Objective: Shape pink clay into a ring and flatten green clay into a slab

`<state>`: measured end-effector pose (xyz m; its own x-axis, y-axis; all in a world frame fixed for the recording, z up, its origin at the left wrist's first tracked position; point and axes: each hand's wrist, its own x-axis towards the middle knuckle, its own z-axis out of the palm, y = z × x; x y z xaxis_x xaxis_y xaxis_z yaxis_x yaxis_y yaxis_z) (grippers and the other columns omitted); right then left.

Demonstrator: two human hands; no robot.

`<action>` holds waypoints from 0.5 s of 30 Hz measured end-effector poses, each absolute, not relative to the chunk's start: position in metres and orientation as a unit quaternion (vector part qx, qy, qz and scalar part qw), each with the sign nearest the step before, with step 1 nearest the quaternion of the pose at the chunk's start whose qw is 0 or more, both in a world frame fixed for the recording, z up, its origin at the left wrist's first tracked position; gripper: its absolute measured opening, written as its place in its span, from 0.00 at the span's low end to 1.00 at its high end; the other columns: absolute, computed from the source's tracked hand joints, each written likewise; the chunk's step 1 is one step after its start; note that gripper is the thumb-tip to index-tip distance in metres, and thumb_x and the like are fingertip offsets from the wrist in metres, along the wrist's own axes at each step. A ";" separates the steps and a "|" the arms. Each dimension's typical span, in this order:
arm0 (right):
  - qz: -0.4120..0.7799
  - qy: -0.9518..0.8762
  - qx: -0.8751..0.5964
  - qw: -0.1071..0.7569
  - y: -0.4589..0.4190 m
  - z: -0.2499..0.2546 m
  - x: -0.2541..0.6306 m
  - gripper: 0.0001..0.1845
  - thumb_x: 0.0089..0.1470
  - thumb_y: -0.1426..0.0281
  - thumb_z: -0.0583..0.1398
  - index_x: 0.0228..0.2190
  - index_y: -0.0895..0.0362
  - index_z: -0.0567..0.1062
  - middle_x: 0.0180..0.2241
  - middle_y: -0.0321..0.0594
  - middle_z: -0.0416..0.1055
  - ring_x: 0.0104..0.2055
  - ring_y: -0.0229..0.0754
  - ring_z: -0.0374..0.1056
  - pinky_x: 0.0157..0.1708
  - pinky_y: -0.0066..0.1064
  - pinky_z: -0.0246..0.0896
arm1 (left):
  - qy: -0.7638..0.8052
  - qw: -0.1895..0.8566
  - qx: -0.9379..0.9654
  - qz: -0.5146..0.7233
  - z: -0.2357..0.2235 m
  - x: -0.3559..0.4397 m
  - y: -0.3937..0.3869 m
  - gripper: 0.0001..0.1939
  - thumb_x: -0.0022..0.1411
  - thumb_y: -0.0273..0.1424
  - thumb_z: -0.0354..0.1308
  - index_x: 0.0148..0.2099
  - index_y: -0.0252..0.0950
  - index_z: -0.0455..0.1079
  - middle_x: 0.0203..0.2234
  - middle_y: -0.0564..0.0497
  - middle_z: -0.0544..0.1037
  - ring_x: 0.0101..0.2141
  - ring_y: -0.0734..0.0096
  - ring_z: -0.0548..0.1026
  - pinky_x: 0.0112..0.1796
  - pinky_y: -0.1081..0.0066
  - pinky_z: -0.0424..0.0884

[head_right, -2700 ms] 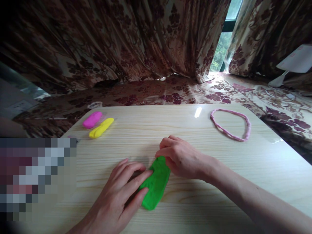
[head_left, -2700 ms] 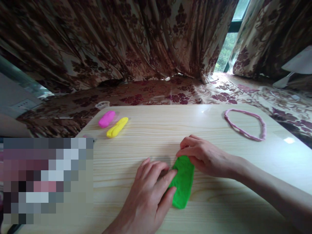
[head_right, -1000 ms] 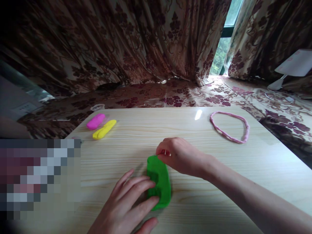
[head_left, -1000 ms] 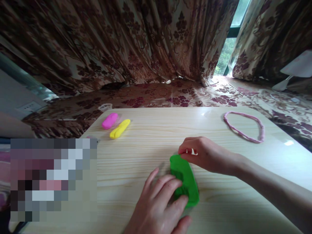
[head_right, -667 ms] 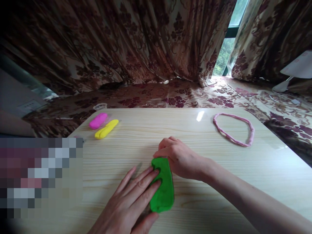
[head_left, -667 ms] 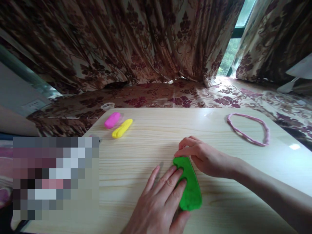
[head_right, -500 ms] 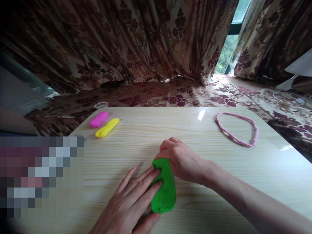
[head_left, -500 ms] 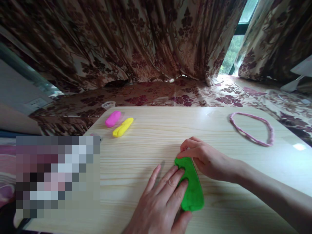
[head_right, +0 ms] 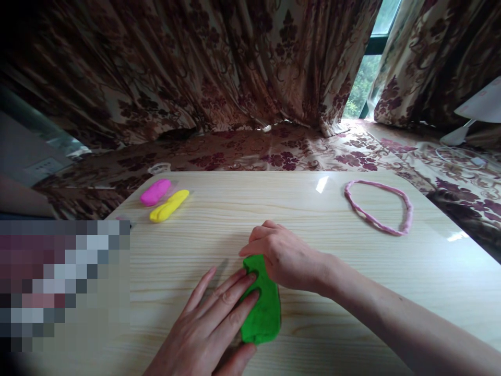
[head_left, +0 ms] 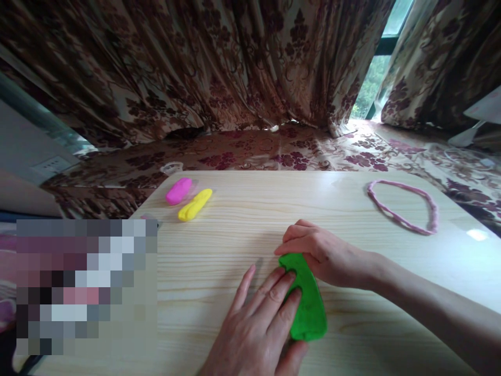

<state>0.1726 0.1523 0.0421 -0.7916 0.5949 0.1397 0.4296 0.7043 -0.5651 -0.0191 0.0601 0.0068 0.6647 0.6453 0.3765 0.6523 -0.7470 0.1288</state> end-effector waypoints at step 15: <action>0.244 -0.904 -0.321 0.141 0.147 0.043 0.200 0.28 0.44 0.91 0.49 0.39 0.54 0.77 0.36 0.39 0.69 0.40 0.40 0.62 0.42 0.31 0.57 | -0.356 0.018 -0.911 -0.206 0.010 -0.017 0.058 0.20 0.58 0.33 0.53 0.52 0.34 0.68 0.53 0.46 0.70 0.57 0.63 0.63 0.61 0.57 0.37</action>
